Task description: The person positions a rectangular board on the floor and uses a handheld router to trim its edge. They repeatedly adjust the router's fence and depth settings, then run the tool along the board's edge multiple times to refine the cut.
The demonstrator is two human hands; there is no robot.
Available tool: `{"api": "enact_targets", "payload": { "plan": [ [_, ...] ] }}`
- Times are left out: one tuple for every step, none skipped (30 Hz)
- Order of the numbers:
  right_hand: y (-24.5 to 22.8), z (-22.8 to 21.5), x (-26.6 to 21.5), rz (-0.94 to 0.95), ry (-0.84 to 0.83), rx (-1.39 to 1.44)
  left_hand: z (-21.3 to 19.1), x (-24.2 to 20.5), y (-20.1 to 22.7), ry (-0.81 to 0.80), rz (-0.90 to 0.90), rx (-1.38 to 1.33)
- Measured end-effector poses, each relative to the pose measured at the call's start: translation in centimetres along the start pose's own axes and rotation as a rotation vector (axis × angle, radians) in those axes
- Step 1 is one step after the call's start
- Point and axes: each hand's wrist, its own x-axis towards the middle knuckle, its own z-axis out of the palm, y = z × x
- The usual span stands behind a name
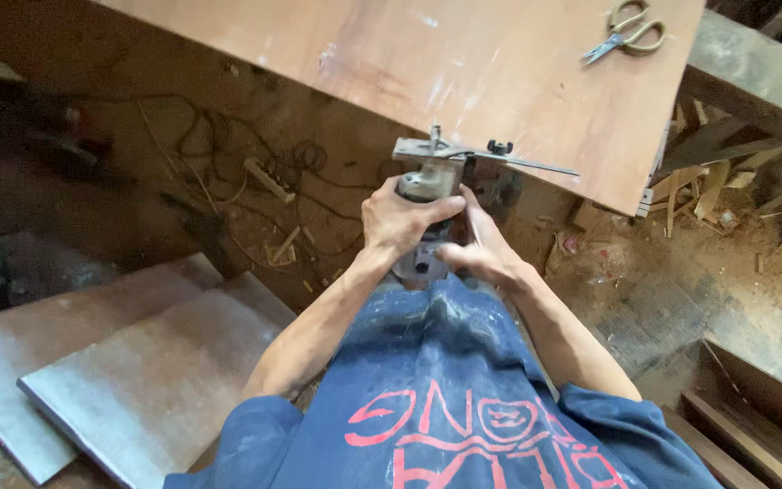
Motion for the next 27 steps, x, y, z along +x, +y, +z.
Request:
{"api": "enact_targets", "payload": {
  "plan": [
    [0.0,0.3,0.9,-0.013,0.034,-0.013,0.0,0.5,0.3,-0.006,-0.005,0.039],
    [0.0,0.6,2.0,0.044,0.106,-0.056,0.0,1.2,0.8,-0.034,-0.02,0.069],
    [0.1,0.8,2.9,0.101,0.178,-0.099,0.0,1.8,1.1,-0.062,-0.035,0.098],
    [0.1,0.5,3.7,0.158,0.254,-0.144,0.1,2.5,1.5,-0.093,-0.045,0.127],
    [0.0,0.1,4.4,0.147,0.256,-0.043,0.2,3.2,1.8,-0.081,-0.016,0.137],
    [-0.2,-0.7,4.9,0.134,0.26,0.055,0.4,3.9,2.0,-0.07,0.017,0.146],
    [-0.5,-1.6,5.4,0.12,0.264,0.153,0.5,4.7,2.0,-0.059,0.05,0.153],
    [-0.9,-2.6,5.7,0.135,0.268,0.217,0.8,5.4,1.7,-0.09,0.103,0.047],
    [-1.4,-3.6,5.8,0.15,0.271,0.282,1.1,6.1,1.2,-0.121,0.155,-0.06],
    [-2.0,-4.6,5.9,0.16,0.273,0.342,1.1,6.9,0.3,-0.121,0.188,-0.235],
    [-2.7,-5.7,6.0,0.143,0.26,0.502,1.1,7.6,-0.7,-0.121,0.22,-0.411],
    [-3.3,-6.7,6.4,0.121,0.243,0.664,2.0,8.4,-1.9,-0.119,0.251,-0.585],
    [-4.0,-7.8,6.7,0.099,0.224,0.825,3.8,8.9,-3.3,-0.146,0.28,-0.63],
    [-4.7,-9.0,7.2,0.095,0.178,0.942,5.6,8.9,-4.8,-0.173,0.312,-0.67],
    [-5.3,-10.4,7.9,0.091,0.13,1.058,7.7,8.9,-6.4,-0.202,0.343,-0.709],
    [-5.7,-11.7,8.6,0.091,0.078,1.175,10.3,8.5,-8.0,-0.275,0.277,-0.677],
    [-6.0,-13.1,9.4,0.075,0.1,1.165,12.8,8.1,-9.4,-0.346,0.211,-0.643],
    [-6.3,-14.4,10.2,0.062,0.121,1.157,14.2,7.5,-10.8,-0.414,0.234,-0.509],
    [-6.5,-15.7,11.0,0.049,0.142,1.149,15.1,7.0,-11.8,-0.481,0.259,-0.373],
    [-6.6,-17.1,12.0,0.012,0.175,1.082,15.8,6.3,-12.6,-0.451,0.144,-0.299],
    [-6.7,-18.4,13.1,-0.024,0.207,1.015,16.2,5.6,-12.8,-0.419,0.03,-0.224],
    [-6.8,-19.6,14.1,-0.061,0.232,0.947,16.4,5.3,-12.5,-0.381,-0.082,-0.15],
    [-6.7,-20.6,14.9,-0.054,0.266,0.941,16.6,5.3,-11.7,-0.211,0.059,-0.03],
    [-6.6,-21.3,15.6,-0.046,0.294,0.935,16.7,5.3,-10.6,-0.035,0.199,0.09],
    [-6.5,-21.8,16.2,-0.038,0.322,0.928,16.7,5.3,-9.3,0.141,0.338,0.212],
    [-6.3,-21.8,16.5,-0.05,0.298,0.957,17.0,5.7,-7.7,0.183,0.404,0.161],
    [-6.0,-21.4,16.3,-0.061,0.273,0.986,17.6,6.2,-5.9,0.225,0.471,0.112]
  ]
}}
